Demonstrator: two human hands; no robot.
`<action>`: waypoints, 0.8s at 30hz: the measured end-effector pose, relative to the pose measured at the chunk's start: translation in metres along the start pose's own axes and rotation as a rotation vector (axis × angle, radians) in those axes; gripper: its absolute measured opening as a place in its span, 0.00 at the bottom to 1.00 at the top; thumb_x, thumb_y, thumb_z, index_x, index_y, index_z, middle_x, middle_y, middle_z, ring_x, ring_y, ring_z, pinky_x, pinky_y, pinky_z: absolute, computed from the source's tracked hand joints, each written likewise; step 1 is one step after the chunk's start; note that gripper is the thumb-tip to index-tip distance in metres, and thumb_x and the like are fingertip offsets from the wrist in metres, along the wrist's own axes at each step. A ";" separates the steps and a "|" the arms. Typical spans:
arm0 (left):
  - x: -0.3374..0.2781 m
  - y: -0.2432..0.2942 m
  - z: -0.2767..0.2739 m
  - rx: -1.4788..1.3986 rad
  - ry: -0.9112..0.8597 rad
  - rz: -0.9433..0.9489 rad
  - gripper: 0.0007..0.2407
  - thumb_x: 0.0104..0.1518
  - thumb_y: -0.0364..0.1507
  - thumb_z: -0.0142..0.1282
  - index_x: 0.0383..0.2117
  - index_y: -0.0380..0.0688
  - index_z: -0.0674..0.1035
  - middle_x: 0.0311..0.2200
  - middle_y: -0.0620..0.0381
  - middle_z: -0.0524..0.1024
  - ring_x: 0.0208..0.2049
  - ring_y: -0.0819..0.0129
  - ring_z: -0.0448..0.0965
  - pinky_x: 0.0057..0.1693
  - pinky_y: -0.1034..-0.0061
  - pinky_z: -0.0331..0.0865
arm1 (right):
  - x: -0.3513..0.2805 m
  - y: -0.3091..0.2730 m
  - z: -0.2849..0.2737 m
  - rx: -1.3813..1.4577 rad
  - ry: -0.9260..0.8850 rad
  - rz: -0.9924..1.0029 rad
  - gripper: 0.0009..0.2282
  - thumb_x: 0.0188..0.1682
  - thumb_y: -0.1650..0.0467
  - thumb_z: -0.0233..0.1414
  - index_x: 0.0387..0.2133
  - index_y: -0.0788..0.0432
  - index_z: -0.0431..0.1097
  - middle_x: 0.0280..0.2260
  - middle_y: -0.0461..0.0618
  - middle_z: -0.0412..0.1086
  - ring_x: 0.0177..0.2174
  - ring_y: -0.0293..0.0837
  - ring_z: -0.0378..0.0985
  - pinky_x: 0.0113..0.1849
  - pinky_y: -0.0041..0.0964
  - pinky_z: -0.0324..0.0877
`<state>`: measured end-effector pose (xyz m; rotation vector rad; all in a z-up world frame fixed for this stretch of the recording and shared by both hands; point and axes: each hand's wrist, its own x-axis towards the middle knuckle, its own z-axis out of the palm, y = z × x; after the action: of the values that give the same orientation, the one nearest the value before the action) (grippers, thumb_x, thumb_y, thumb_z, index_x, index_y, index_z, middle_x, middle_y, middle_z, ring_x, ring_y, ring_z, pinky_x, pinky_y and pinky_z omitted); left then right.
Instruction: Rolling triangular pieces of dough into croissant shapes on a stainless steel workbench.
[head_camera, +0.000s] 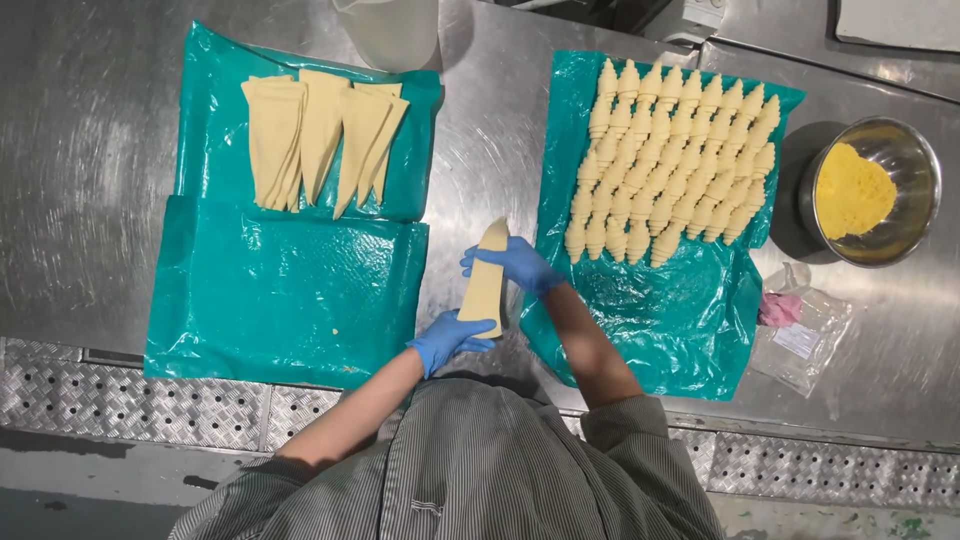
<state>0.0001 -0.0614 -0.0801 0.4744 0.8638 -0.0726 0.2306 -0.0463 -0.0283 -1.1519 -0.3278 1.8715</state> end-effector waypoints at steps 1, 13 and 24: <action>-0.003 -0.002 0.000 -0.003 0.001 0.000 0.18 0.55 0.28 0.66 0.48 0.28 0.77 0.40 0.42 0.83 0.35 0.57 0.86 0.43 0.69 0.82 | 0.003 -0.009 -0.001 -0.001 -0.001 0.002 0.18 0.51 0.71 0.56 0.50 0.75 0.68 0.48 0.64 0.74 0.48 0.56 0.80 0.51 0.49 0.76; -0.033 -0.025 -0.007 0.080 0.097 -0.105 0.20 0.53 0.34 0.67 0.48 0.32 0.79 0.40 0.47 0.83 0.32 0.62 0.86 0.38 0.71 0.81 | 0.061 -0.083 -0.036 -0.153 0.066 0.073 0.17 0.53 0.69 0.55 0.47 0.76 0.71 0.43 0.65 0.77 0.41 0.53 0.83 0.46 0.42 0.79; 0.006 -0.057 -0.028 0.222 0.150 -0.147 0.19 0.51 0.38 0.68 0.44 0.38 0.82 0.37 0.55 0.84 0.29 0.69 0.83 0.35 0.78 0.76 | 0.090 -0.065 -0.041 -0.140 0.162 -0.059 0.17 0.56 0.66 0.51 0.51 0.69 0.68 0.42 0.67 0.76 0.38 0.54 0.84 0.44 0.46 0.80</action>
<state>-0.0305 -0.0994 -0.1216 0.6299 1.0431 -0.2727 0.2845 0.0532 -0.0628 -1.3651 -0.4022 1.7134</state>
